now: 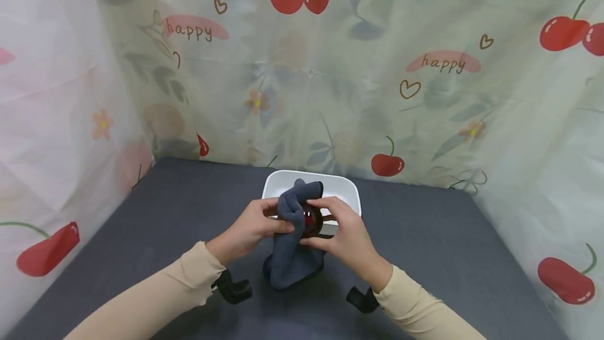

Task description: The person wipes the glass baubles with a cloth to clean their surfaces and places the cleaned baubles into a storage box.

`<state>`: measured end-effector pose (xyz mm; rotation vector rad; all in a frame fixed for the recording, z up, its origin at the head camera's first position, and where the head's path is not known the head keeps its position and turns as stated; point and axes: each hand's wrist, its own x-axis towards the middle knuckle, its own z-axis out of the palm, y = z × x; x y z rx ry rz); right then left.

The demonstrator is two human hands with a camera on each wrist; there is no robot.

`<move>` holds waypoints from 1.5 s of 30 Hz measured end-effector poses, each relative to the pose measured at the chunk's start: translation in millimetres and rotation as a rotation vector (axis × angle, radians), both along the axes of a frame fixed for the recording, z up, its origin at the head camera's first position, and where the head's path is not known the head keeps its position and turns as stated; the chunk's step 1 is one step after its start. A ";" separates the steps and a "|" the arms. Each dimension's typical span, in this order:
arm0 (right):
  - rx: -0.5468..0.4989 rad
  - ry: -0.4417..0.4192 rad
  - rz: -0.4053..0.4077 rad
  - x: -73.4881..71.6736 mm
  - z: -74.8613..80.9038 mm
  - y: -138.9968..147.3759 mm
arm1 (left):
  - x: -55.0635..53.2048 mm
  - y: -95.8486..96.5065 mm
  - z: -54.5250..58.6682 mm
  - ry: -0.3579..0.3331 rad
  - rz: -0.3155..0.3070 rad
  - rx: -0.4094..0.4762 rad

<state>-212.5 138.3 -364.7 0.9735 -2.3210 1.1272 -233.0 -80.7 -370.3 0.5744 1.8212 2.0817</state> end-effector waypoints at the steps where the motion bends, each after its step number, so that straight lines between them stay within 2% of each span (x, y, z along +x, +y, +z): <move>1: 0.084 0.076 -0.037 0.3 0.1 -0.4 | -0.3 0.8 -0.2 0.025 0.012 -0.033; 3: 0.191 0.168 -0.073 1.7 -0.2 0.1 | -0.6 1.6 -1.1 0.056 0.038 -0.080; 5: 0.190 0.155 -0.053 3.1 -1.3 1.8 | -0.3 1.3 -1.5 0.053 0.052 -0.083; 7: 0.083 0.048 -0.003 3.1 -2.6 4.0 | 0.2 0.3 -1.6 0.010 0.046 -0.037; 10: -0.159 -0.161 0.065 2.2 -3.9 6.0 | 0.9 1.3 -0.5 -0.072 0.028 0.072; 12: -0.255 -0.226 0.072 2.0 -4.0 5.0 | 1.6 3.5 1.1 -0.090 0.005 0.111; 14: -0.234 -0.197 0.026 2.9 -2.6 2.6 | 2.2 6.2 1.7 -0.087 -0.008 0.100; 17: -0.089 -0.077 -0.075 3.8 -1.4 -1.4 | 4.2 8.1 2.2 -0.019 0.020 0.008; 19: -0.028 -0.075 -0.109 4.3 -0.3 -2.6 | 5.4 8.1 1.6 0.007 0.051 -0.051; 20: -0.030 -0.118 -0.107 4.0 0.0 -2.6 | 5.8 7.8 1.3 0.007 0.063 -0.064; 22: -0.079 -0.261 -0.089 3.2 0.8 -1.0 | 5.7 6.3 0.0 0.000 0.071 -0.075; 25: -0.234 -0.500 -0.031 1.0 2.3 2.4 | 4.8 3.2 -1.7 -0.040 0.072 -0.055; 26: -0.278 -0.553 -0.011 0.6 2.8 3.2 | 4.4 2.1 -2.0 -0.052 0.072 -0.044; 28: -0.340 -0.607 0.035 1.1 3.5 3.1 | 4.2 0.5 -2.1 -0.058 0.070 -0.032; 29: -0.353 -0.613 0.056 2.8 5.2 1.9 | 4.3 0.4 -1.8 -0.064 0.069 -0.024; 31: -0.321 -0.552 0.066 8.1 10.9 -2.1 | 4.9 1.3 -1.0 -0.056 0.059 -0.009; 33: -0.232 -0.419 0.033 14.1 19.0 -6.6 | 6.3 3.7 -0.1 -0.038 0.074 -0.003; 36: -0.087 -0.209 -0.032 11.7 16.4 -5.9 | 7.8 7.1 -0.9 -0.015 0.107 -0.006; 37: -0.072 -0.182 -0.039 9.3 13.8 -4.2 | 7.9 7.3 -1.7 -0.014 0.118 -0.009; 39: -0.095 -0.235 -0.024 3.5 6.9 0.8 | 7.4 6.4 -2.8 -0.033 0.117 0.002; 43: -0.316 -0.508 0.079 0.5 3.4 7.5 | 4.8 2.5 -1.7 -0.106 0.077 0.057; 45: -0.382 -0.559 0.104 1.8 3.6 8.1 | 4.2 2.0 0.0 -0.126 0.056 0.080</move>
